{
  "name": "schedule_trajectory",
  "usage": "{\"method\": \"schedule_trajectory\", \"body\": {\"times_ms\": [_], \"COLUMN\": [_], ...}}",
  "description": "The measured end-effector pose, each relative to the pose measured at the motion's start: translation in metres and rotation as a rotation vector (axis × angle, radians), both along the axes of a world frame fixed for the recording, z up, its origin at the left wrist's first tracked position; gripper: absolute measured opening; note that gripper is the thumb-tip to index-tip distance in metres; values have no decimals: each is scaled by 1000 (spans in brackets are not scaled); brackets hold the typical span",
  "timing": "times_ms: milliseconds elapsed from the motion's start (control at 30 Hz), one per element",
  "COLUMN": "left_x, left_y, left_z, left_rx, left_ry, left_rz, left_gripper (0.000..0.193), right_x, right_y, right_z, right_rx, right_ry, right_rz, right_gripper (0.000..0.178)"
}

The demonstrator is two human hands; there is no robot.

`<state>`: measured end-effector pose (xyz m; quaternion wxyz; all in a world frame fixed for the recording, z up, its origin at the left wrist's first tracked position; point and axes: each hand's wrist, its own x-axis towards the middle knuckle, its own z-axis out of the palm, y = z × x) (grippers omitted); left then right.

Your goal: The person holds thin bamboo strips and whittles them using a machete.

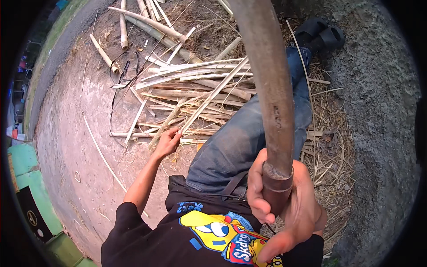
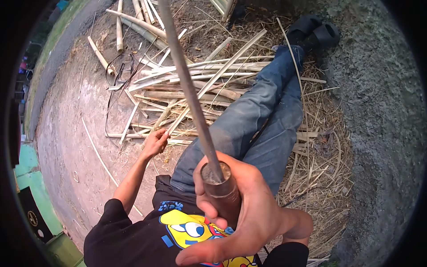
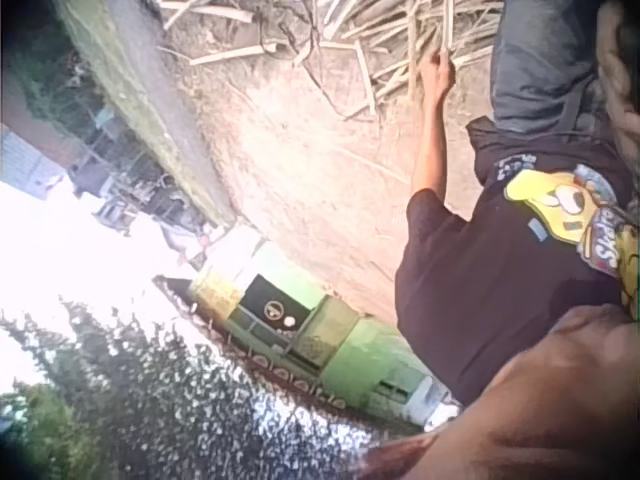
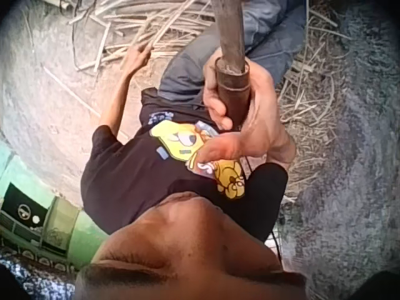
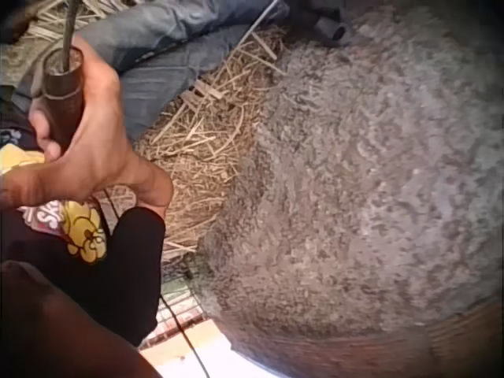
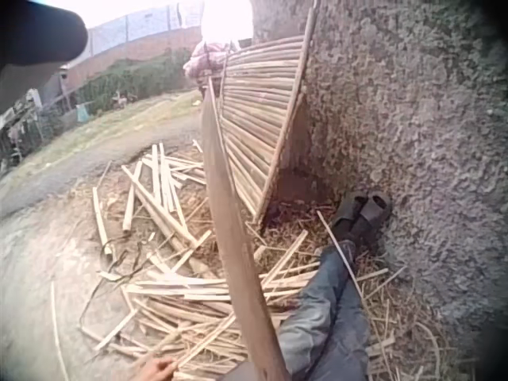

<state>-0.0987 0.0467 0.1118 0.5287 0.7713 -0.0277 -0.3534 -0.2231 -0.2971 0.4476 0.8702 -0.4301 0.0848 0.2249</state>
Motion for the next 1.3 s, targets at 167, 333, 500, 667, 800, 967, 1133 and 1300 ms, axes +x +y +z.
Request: {"method": "schedule_trajectory", "body": {"times_ms": [167, 333, 500, 667, 800, 967, 1133, 1300], "left_x": [-26, -29, 24, 178, 280, 329, 304, 264], "left_y": [6, 16, 53, 168, 179, 204, 137, 176], "left_z": [-51, -74, -101, -127, -120, -120, -104, -101], "left_rx": [690, 529, 435, 733, 911, 920, 1039, 814], "left_ry": [-633, -627, -683, -613, -511, -509, -336, -903], "left_rz": [-83, 61, 421, 851, 817, 479, 514, 293], "left_gripper": [40, 40, 21, 44, 75, 67, 36, 26], "right_x": [8, -3, -15, -10, -20, -27, -25, -19], "right_y": [-6, -30, -37, -44, -52, -56, -54, -52], "right_z": [-26, -58, -86, -105, -118, -133, -138, -148], "right_rx": [-183, -201, -302, -458, -660, -809, -883, -905], "right_ry": [84, 75, 79, 157, 216, 288, 384, 358], "right_rz": [-259, -376, -477, -524, -539, -465, -386, -321], "right_gripper": [71, 49, 42, 36, 38, 38, 36, 36]}}
